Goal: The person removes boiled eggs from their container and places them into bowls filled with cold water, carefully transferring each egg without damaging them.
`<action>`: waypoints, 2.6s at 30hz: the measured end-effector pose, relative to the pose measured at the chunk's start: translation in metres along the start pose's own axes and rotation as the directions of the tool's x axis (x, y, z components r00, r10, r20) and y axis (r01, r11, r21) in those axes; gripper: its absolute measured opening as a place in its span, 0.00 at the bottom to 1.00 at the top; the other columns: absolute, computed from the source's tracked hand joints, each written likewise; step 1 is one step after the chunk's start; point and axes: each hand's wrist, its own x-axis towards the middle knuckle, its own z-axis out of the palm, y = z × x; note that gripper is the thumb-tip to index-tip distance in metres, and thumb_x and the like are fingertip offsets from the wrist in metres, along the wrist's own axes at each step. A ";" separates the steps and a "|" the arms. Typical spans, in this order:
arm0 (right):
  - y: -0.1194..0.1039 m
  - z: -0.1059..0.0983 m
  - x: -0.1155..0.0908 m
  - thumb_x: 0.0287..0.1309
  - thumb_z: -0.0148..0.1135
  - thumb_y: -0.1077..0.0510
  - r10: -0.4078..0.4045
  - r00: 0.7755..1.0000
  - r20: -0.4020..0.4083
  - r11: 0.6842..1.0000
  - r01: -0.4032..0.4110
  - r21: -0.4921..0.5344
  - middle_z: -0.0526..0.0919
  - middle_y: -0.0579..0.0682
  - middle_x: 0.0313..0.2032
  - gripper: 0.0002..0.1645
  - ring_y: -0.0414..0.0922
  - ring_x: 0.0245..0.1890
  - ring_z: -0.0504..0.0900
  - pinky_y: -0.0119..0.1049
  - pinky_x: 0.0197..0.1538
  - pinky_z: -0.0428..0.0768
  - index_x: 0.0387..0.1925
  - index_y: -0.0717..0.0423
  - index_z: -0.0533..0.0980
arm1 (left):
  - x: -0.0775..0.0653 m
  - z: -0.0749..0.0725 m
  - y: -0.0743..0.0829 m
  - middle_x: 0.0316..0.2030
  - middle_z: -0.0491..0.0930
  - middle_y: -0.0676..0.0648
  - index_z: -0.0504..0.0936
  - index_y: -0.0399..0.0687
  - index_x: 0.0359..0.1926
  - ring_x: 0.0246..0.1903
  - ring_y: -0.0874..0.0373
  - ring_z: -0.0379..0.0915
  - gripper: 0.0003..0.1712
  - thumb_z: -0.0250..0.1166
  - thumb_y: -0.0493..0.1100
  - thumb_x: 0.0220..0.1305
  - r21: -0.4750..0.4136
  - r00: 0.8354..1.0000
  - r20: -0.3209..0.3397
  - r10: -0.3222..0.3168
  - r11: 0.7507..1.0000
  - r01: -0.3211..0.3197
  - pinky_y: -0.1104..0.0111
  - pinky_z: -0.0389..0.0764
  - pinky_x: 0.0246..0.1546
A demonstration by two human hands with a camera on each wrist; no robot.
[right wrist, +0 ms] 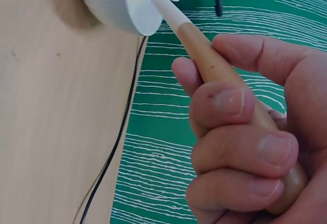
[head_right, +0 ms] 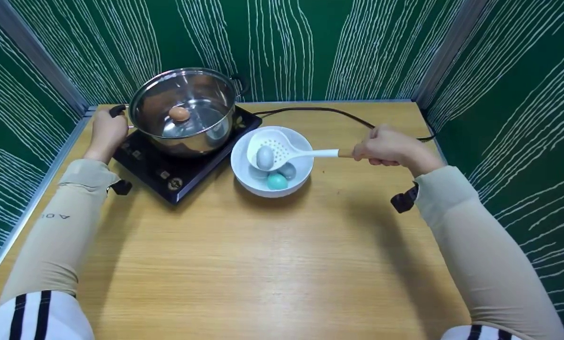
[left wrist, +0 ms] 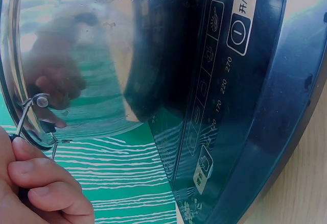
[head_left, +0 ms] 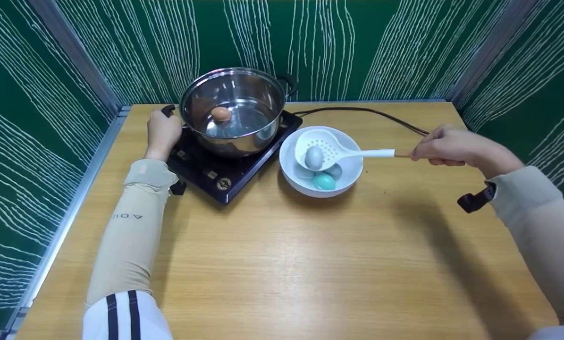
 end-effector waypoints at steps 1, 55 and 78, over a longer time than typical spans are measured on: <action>0.002 0.002 0.000 0.76 0.64 0.47 -0.002 1.000 0.002 1.000 0.002 0.002 0.72 0.42 0.19 0.20 0.40 0.15 0.66 0.32 0.21 0.65 0.53 0.59 0.87 | 0.000 0.000 0.000 0.34 0.60 0.49 0.65 0.50 0.36 0.36 0.51 0.61 0.06 0.46 0.39 0.74 0.000 1.000 0.001 0.003 1.000 -0.003 0.61 0.63 0.43; -0.016 -0.006 -0.019 0.72 0.71 0.47 -0.164 0.930 -0.329 0.986 0.158 -0.045 0.78 0.42 0.28 0.25 0.46 0.32 0.71 0.36 0.31 0.70 0.58 0.63 0.86 | 0.001 0.001 0.000 0.42 0.66 0.45 0.71 0.36 0.60 0.48 0.47 0.66 0.20 0.44 0.40 0.75 0.018 0.999 0.009 -0.034 0.999 0.034 0.56 0.69 0.55; -0.080 0.003 0.006 0.73 0.70 0.42 -0.166 0.872 -0.461 0.974 0.217 0.060 0.83 0.38 0.34 0.27 0.46 0.37 0.74 0.30 0.35 0.78 0.60 0.59 0.86 | 0.001 0.000 0.003 0.42 0.68 0.45 0.69 0.37 0.56 0.48 0.47 0.67 0.15 0.45 0.40 0.76 0.008 0.999 0.004 -0.046 0.999 0.046 0.57 0.68 0.54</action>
